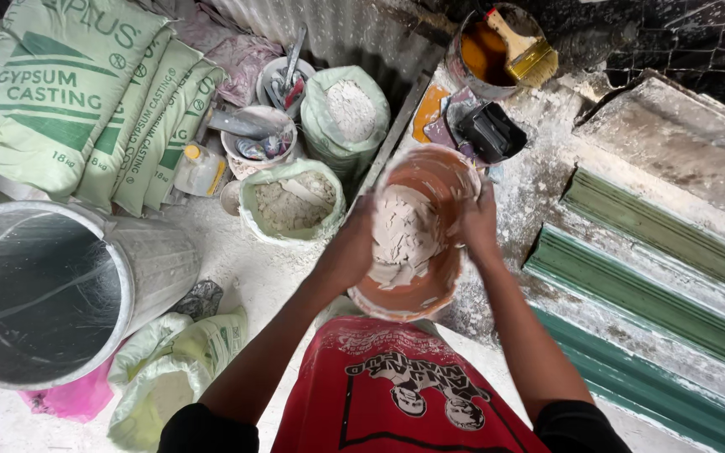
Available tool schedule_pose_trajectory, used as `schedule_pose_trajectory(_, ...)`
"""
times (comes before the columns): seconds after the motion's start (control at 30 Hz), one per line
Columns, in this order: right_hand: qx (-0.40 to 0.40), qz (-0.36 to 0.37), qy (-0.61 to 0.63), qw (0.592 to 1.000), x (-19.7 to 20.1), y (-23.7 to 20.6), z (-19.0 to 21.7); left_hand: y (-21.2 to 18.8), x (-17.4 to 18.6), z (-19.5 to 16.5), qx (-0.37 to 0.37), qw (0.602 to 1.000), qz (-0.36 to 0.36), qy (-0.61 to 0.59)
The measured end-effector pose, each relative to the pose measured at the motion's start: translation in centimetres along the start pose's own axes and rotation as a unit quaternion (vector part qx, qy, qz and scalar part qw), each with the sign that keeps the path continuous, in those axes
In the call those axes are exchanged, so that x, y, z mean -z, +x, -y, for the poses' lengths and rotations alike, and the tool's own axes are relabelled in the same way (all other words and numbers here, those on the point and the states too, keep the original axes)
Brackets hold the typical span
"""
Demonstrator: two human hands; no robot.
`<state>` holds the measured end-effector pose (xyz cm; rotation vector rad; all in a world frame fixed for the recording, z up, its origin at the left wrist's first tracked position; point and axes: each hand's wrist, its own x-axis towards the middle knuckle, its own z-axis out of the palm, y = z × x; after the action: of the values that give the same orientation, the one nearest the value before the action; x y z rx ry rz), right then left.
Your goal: The person scrubs green mold strips with a brush, then scrapes and brushes out a large bowl. They fill a pink cup with water from a tap, pour the water into the bowl, and scoop gypsum powder from a bag into the bowl.
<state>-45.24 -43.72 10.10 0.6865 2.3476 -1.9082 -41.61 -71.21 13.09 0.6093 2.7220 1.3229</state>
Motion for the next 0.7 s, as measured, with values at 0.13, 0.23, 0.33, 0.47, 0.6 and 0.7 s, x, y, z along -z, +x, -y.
schedule_pose_trajectory(0.13, -0.019, 0.112, -0.034, 0.993, 3.2, 0.6, 1.7, -0.9, 1.5, 1.6, 0.142, 0.963, -0.031, -0.227)
schedule_pose_trajectory(0.23, 0.002, 0.012, -0.314, 0.949, 3.2, -0.2, 2.5, -0.9, 0.4, 0.9, 0.183, 0.947, -0.107, -0.24)
schedule_pose_trajectory(0.33, 0.079, 0.03, -0.327, 0.941, 2.8, -1.0, 2.6, -0.8, -0.5, 0.3, 0.188, 0.917, -0.146, -0.32)
schedule_pose_trajectory(0.47, -0.066, 0.055, 0.071, 0.994, 3.6, -3.1, 0.9, -1.3, -0.6, 2.4, 0.172, 0.866, -0.141, -0.447)
schedule_pose_trajectory(0.6, -0.15, 0.024, 0.321, 0.935, 1.7, -6.4, -3.5, -1.0, -2.0, 6.2, 0.281, 0.85, -0.163, -0.414)
schedule_pose_trajectory(0.7, -0.206, 0.076, 0.382, 0.898, -1.3, -8.1, -5.4, -0.3, -4.7, 7.3, 0.358, 0.745, -0.136, -0.547)
